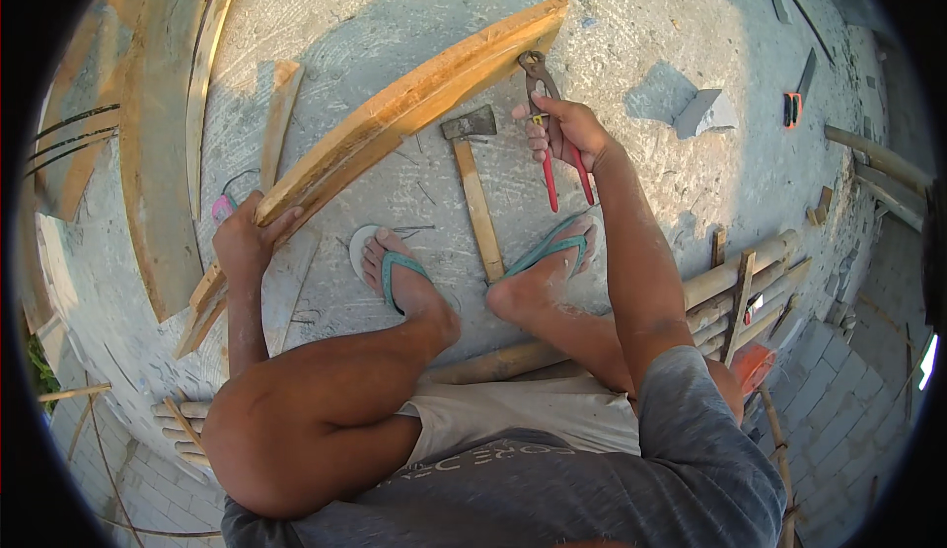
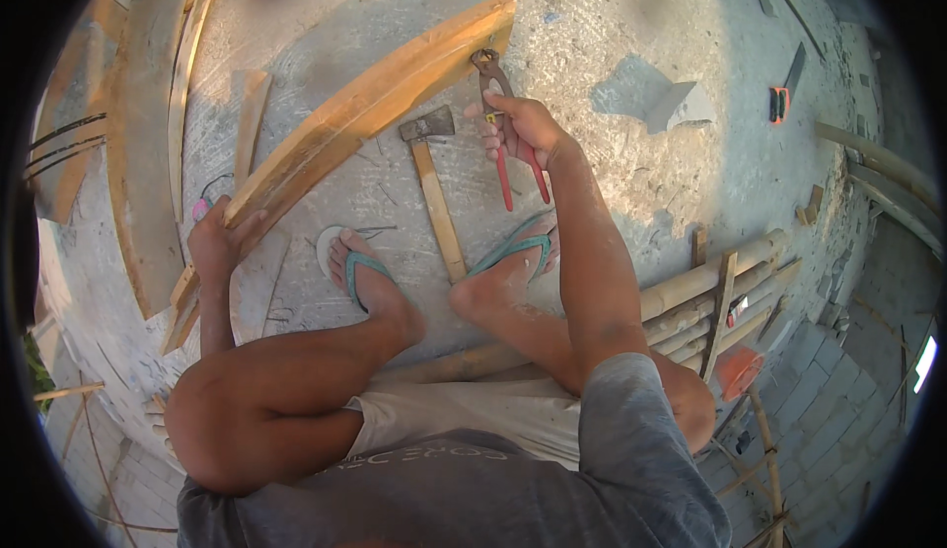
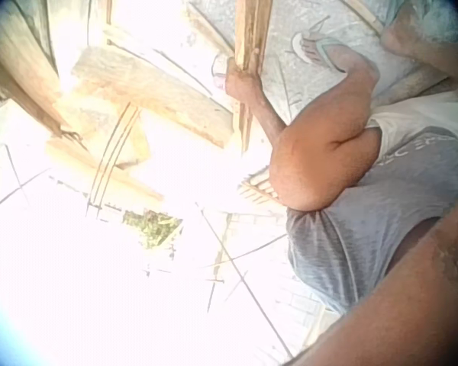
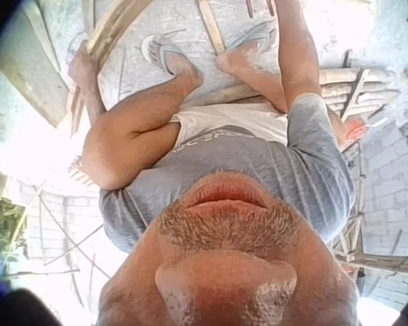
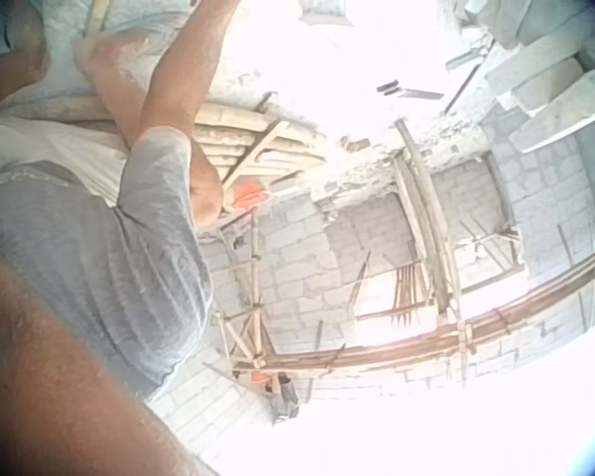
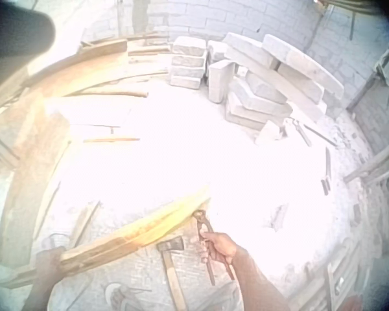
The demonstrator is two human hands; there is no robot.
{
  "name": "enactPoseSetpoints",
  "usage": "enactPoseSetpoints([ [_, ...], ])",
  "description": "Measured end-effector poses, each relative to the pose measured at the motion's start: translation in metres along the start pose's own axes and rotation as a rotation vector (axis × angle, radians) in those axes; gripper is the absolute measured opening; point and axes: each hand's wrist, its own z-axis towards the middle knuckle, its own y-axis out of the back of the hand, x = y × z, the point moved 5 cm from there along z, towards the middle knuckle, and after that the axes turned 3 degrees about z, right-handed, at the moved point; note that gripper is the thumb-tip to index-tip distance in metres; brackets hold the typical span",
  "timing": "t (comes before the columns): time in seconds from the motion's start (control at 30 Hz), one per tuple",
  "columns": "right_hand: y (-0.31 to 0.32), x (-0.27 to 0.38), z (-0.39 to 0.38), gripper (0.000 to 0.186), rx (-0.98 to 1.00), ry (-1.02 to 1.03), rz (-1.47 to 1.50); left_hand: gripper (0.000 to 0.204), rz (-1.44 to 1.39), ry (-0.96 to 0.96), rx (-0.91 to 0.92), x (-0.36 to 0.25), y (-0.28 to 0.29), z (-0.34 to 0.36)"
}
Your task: The person prepares wooden boards for construction by removing nails with pincers and using a small axe to shape the edges of the wood while seated on the floor.
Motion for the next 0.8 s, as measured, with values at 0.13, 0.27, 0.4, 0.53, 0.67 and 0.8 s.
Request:
enactPoseSetpoints([
  [0.13,-0.037,-0.027,0.003,0.034,-0.238,0.159,0.275,0.058,0.09,0.038,0.092,0.0,0.001,0.013],
  [0.27,-0.06,-0.041,0.014,0.034,-0.331,0.299,0.387,0.055,0.139,0.029,0.052,0.009,-0.006,0.004],
  [0.4,-0.071,-0.049,0.03,0.035,-0.394,0.397,0.484,0.055,0.083,0.048,-0.015,0.003,-0.005,0.005],
  [0.53,-0.053,-0.035,0.009,0.043,-0.296,0.26,0.311,0.055,0.107,0.037,-0.021,-0.005,-0.009,-0.005],
  [0.67,-0.024,0.0,-0.024,0.05,-0.147,0.015,-0.071,0.052,0.056,-0.016,-0.081,-0.005,-0.006,-0.012],
  [0.8,0.018,0.03,-0.03,0.051,-0.064,-0.172,-0.345,0.05,0.047,-0.021,-0.077,-0.007,-0.004,-0.008],
])
